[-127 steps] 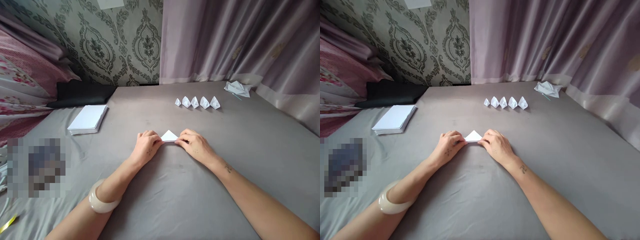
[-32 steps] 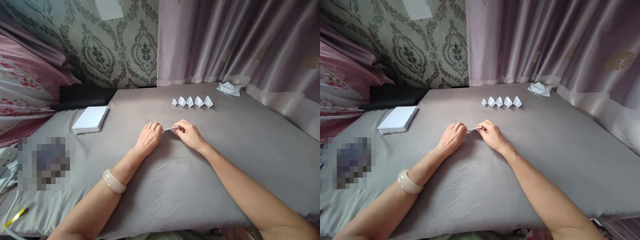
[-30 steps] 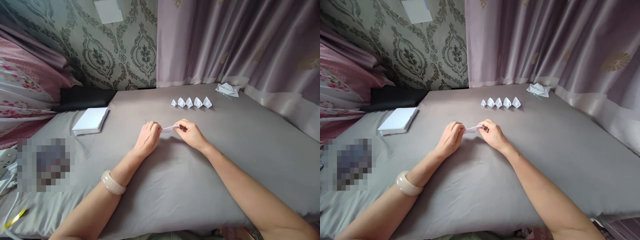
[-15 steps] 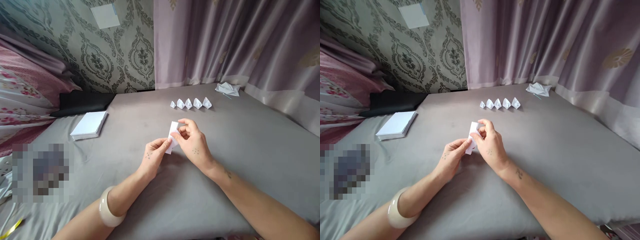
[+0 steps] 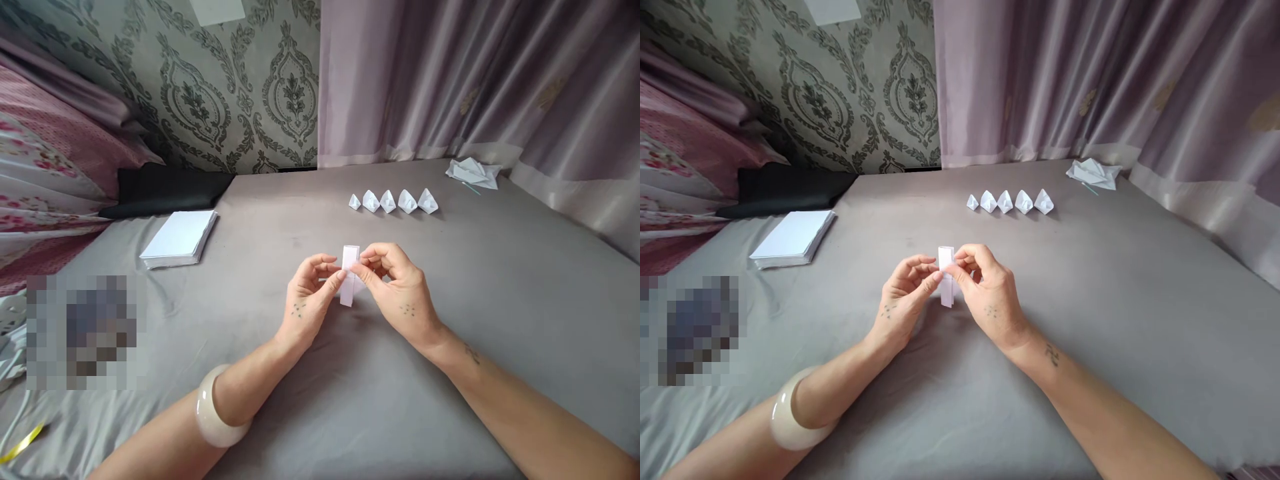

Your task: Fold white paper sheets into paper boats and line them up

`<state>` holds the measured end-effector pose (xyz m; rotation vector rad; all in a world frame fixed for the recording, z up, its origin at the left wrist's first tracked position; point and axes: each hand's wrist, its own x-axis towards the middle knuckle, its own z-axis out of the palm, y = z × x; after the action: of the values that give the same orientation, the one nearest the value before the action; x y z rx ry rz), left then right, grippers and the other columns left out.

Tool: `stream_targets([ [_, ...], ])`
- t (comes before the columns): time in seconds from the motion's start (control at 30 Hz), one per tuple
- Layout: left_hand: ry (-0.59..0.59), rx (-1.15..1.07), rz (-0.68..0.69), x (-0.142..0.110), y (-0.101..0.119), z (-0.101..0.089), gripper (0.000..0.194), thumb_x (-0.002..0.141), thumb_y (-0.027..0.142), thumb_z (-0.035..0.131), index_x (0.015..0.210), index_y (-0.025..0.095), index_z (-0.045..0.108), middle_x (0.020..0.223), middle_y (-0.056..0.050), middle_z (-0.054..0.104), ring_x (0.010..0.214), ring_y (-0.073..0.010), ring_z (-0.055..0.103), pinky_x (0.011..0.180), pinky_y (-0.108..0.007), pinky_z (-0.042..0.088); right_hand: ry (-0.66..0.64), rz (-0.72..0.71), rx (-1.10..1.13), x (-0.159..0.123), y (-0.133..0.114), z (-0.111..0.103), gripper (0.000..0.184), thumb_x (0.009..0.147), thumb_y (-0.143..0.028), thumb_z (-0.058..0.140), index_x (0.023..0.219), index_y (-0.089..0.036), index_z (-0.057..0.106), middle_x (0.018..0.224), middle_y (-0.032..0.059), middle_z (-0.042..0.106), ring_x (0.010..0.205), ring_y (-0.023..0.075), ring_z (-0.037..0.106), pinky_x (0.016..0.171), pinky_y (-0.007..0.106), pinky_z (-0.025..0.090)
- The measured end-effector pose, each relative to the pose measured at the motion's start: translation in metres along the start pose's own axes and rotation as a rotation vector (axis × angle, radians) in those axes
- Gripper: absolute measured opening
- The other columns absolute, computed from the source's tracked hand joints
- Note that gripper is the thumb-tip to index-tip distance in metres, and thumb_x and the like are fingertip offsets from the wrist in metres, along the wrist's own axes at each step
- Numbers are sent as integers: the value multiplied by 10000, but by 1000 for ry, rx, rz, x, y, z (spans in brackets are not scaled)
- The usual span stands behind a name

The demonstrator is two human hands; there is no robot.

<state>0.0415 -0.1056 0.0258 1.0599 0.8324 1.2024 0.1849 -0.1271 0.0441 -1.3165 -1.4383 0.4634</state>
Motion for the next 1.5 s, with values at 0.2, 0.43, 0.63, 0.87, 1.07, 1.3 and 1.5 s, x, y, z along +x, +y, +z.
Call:
stream_targets([
  [0.2, -27, -13, -5, 6, 6, -9, 163, 828, 343, 675, 867, 185, 685, 850, -12, 638, 754, -105, 551, 723, -241, 453, -105, -80, 38, -1, 3, 1, 114, 834, -236, 669, 909, -254, 585, 822, -37, 653, 711, 108, 612, 657, 243, 488],
  [0.43, -124, -47, -29, 5, 6, -11, 172, 846, 338, 657, 866, 175, 706, 797, -19, 636, 719, -104, 536, 683, -241, 442, -106, -90, 24, 0, 7, 2, 100, 854, -225, 646, 913, -255, 571, 823, -37, 635, 712, 109, 608, 665, 254, 498],
  [0.63, -84, -24, 2, 6, 3, -10, 133, 787, 292, 721, 844, 173, 702, 785, -9, 646, 693, -97, 541, 660, -233, 451, -97, -180, -73, 1, 5, 1, 50, 885, -194, 600, 886, -243, 591, 829, -15, 610, 731, 119, 585, 647, 262, 484],
  [0.87, -9, 16, 17, 5, 4, -9, 144, 752, 304, 748, 801, 176, 704, 770, -8, 656, 686, -103, 548, 638, -234, 456, -120, -201, -80, 0, 1, 1, 150, 919, -221, 550, 1031, -266, 638, 943, 21, 637, 831, 144, 619, 694, 285, 517],
  [1.07, 16, 60, 10, 7, 5, -10, 145, 744, 313, 753, 779, 176, 723, 768, -20, 686, 678, -107, 549, 636, -241, 454, -125, -155, -63, -2, 1, 4, 176, 916, -242, 557, 1065, -262, 649, 926, 21, 629, 818, 146, 613, 692, 286, 521],
  [1.3, 43, 96, 3, 5, 6, -7, 145, 740, 309, 756, 779, 172, 728, 778, -24, 689, 689, -105, 531, 618, -228, 436, -110, -104, -44, -4, -1, 6, 173, 911, -235, 565, 1048, -256, 669, 926, 23, 618, 812, 141, 607, 708, 288, 520],
  [1.5, 25, 78, 4, 6, 6, -7, 158, 761, 317, 737, 781, 164, 703, 782, -24, 654, 680, -101, 526, 618, -228, 437, -128, -23, 12, -5, -3, 6, 110, 890, -242, 592, 967, -249, 669, 928, 26, 642, 821, 149, 620, 702, 286, 522],
])
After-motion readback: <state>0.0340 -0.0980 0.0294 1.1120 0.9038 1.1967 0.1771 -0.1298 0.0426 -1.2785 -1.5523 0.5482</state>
